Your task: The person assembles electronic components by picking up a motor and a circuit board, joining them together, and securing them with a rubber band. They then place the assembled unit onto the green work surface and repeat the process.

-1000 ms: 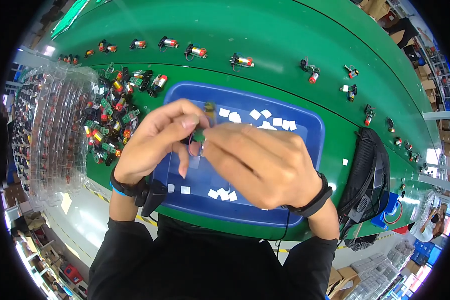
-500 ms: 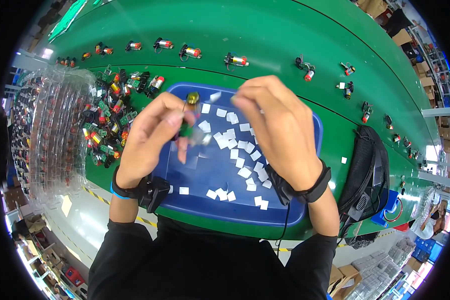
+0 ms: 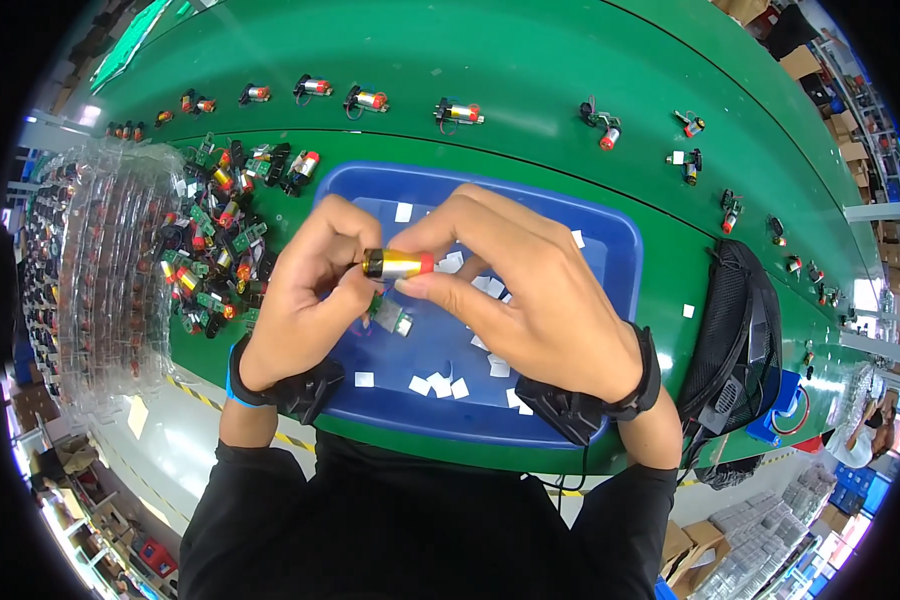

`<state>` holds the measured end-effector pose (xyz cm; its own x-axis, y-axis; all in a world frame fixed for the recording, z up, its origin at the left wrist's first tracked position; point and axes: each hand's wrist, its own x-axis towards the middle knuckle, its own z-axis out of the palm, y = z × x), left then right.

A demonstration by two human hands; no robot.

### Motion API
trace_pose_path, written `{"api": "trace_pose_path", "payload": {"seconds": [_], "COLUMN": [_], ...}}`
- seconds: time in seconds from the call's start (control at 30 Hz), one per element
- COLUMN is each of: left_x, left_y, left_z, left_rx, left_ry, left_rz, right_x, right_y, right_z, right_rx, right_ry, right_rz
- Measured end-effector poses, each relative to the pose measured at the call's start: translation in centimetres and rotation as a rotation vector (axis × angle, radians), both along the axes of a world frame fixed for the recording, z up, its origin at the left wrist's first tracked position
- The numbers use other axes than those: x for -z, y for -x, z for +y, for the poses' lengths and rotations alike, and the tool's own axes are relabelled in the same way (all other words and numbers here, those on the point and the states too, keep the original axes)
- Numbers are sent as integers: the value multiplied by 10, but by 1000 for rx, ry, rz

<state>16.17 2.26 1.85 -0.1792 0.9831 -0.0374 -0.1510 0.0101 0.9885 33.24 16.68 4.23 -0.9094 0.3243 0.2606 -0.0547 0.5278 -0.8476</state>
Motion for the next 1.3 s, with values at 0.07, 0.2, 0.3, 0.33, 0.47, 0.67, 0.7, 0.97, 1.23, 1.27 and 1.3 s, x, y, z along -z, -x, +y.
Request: {"api": "trace_pose_path", "payload": {"seconds": [0.07,0.2,0.3,0.33,0.47,0.67,0.7,0.97,1.23,1.27,1.3], "left_x": [3,-8,-10,-9,-5,-2,-3,-15,-10,-10,-9], "left_y": [-1,11,17,18,15,13,16,15,11,10,10], "left_z": [0,2,5,4,3,3,4,9,16,17,17], "left_rx": [26,158,214,211,121,52,101,215,201,200,200], "left_ry": [36,92,147,185,205,90,80,176,238,245,252], "left_rz": [39,38,98,168,288,273,175,-279,-393,-397,-401], "right_x": [-2,-8,-13,-13,-12,-8,-8,-16,-18,-19,-20], "right_y": [2,-4,-11,-9,-6,-5,-4,-6,-11,-11,-12], "right_z": [-2,5,14,13,6,7,7,-9,-14,-14,-14], "right_rx": [26,62,15,-6,-28,-32,-35,4,50,41,34], "right_ry": [8,-62,-218,-250,-274,-238,-238,-440,-667,-674,-680], "right_rz": [6,-48,-187,-177,-152,47,49,128,141,134,126]}}
